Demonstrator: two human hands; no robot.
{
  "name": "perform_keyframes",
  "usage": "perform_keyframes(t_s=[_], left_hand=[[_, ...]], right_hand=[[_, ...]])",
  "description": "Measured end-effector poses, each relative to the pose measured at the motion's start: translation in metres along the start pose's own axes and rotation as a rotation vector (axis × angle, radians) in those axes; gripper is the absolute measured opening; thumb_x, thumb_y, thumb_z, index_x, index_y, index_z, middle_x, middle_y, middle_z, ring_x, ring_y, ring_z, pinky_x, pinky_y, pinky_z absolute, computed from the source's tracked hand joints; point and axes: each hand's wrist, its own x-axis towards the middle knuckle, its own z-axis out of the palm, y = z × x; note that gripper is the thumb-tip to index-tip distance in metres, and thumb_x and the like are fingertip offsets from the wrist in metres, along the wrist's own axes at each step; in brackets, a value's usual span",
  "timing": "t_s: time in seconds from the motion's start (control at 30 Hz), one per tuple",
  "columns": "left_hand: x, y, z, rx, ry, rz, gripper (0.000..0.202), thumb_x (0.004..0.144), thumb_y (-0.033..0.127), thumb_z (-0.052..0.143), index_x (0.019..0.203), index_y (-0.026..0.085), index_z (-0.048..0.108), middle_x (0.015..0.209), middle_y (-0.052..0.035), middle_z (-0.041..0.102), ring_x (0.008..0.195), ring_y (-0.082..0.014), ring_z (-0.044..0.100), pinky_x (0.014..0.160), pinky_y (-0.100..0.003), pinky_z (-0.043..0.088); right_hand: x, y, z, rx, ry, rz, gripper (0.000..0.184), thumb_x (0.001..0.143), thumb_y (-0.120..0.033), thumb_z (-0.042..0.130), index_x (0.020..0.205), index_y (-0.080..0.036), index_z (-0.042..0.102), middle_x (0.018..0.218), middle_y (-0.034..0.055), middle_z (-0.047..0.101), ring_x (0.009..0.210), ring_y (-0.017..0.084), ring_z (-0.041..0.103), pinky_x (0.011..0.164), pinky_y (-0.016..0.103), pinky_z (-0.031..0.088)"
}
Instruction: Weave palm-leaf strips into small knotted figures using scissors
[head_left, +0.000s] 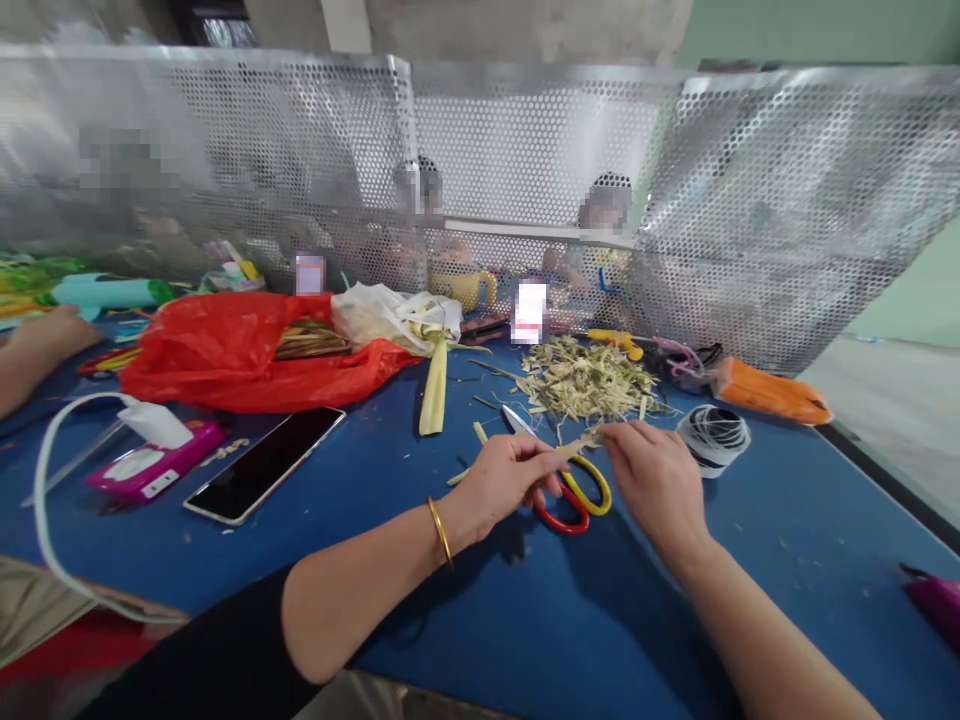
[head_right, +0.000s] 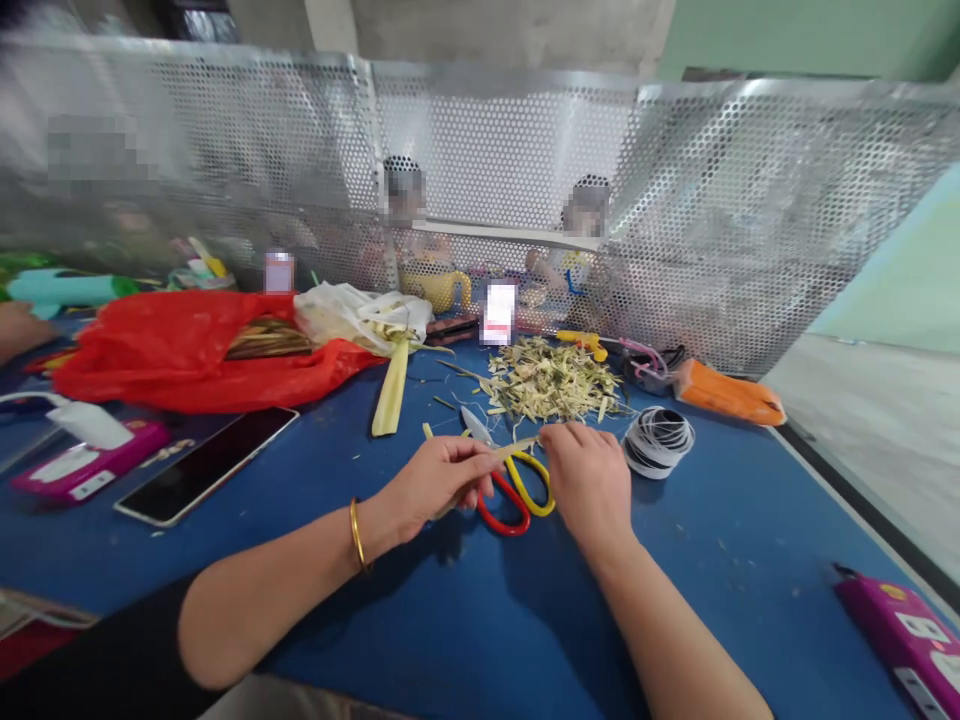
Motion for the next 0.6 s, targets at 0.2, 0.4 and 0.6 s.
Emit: perform_keyframes(t_s=[0.2,0.4,0.6], left_hand=[[0.001,0.007,-0.004,0.069,0.081,-0.017,0.018,0.081,0.026,0.059,0.068,0.014,0.061,0.057,0.0006,0.061,0.04,-0.0039,0.045,0.039,-0.017,0.03],[-0.001,0.015,-0.007,0.059,0.108,-0.015,0.022,0.082,0.029,0.058,0.067,0.013,0.063,0.055,0.0008,0.058,0.039,-0.0034,0.043,0.036,-0.016,0.026],[0.001,0.024,-0.013,-0.005,0.174,0.015,0.024,0.08,0.033,0.061,0.068,0.012,0.066,0.052,0.0013,0.055,0.038,-0.0022,0.038,0.037,-0.016,0.022]], right_hand=[[-0.005,-0.007,0.004,0.223,-0.492,0.122,0.014,0.082,-0.026,0.052,0.091,-0.018,0.059,0.083,0.0047,0.063,0.075,0.018,0.059,0.064,0.026,0.039],[-0.009,-0.037,0.019,0.012,-0.647,0.064,0.043,0.07,-0.01,0.048,0.113,-0.011,0.054,0.097,0.0133,0.061,0.086,0.023,0.059,0.071,0.03,0.04],[-0.01,-0.008,0.022,0.49,-0.743,0.497,0.063,0.067,-0.013,0.055,0.128,-0.015,0.044,0.068,-0.0015,0.058,0.058,0.014,0.054,0.052,0.023,0.037]])
